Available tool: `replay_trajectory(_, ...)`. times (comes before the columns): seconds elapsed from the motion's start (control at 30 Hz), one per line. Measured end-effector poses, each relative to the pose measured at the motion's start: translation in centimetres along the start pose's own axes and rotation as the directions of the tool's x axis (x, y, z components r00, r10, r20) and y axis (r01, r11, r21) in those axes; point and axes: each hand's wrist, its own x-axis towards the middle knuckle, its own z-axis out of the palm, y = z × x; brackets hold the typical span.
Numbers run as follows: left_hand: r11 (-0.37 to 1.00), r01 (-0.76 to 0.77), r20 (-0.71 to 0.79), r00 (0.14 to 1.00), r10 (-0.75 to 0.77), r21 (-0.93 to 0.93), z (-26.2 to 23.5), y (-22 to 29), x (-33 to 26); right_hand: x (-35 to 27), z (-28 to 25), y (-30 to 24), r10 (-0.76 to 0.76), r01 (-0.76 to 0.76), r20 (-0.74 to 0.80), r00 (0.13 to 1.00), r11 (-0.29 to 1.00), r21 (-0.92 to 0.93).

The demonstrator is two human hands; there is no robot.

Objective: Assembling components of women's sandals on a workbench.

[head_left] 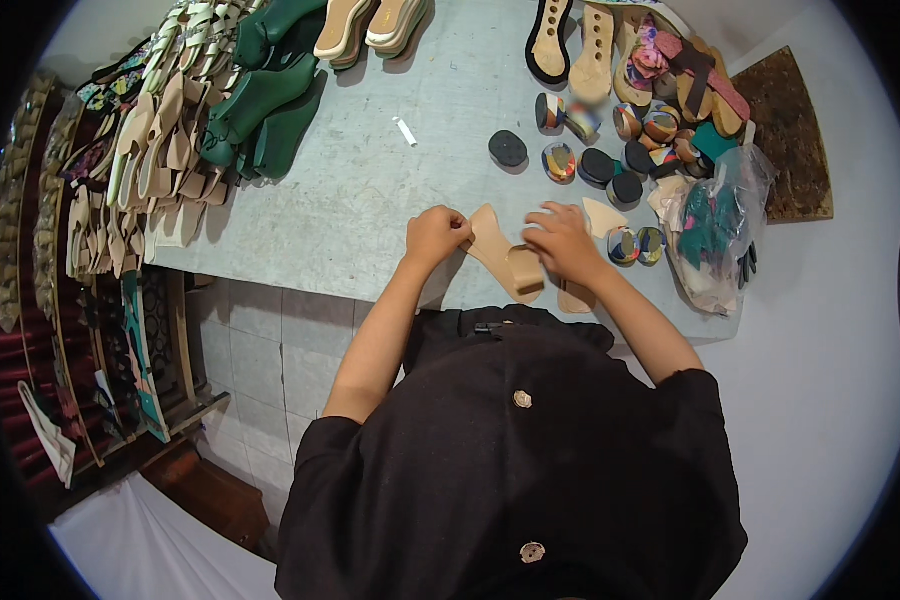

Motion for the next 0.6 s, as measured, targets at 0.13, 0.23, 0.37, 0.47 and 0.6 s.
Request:
replay_trajectory(0.13, 0.999, -0.006, -0.005, 1.000, 0.006, 0.044, 0.2, 0.0, 0.3, -4.1, -5.2, 1.1, 0.270, -0.268, -0.016, 0.963, 0.961, 0.064)
replay_trajectory(0.23, 0.999, 0.015, -0.028, 1.000, -0.013, 0.050, 0.0, 0.4, 0.1, -6.7, -9.3, 1.1, 0.421, -0.398, -0.020, 0.907, 0.871, 0.290)
replay_trajectory(0.37, 0.989, -0.038, -0.077, 0.996, 0.049, 0.142, 0.4, 0.3, 0.1, -8.6, -12.4, -0.2, 0.461, -0.445, 0.100, 0.882, 0.744, 0.498)
replay_trajectory(0.47, 0.980, -0.075, -0.108, 0.990, 0.095, 0.182, 0.6, 0.4, 0.1, -10.3, -12.3, -0.7, 0.473, -0.439, 0.118, 0.873, 0.660, 0.609)
replay_trajectory(0.6, 0.979, -0.080, -0.082, 0.992, 0.096, 0.186, 0.6, 0.2, -0.1, -13.5, -14.6, -0.5, 0.581, -0.398, 0.040, 0.813, 0.504, 0.766)
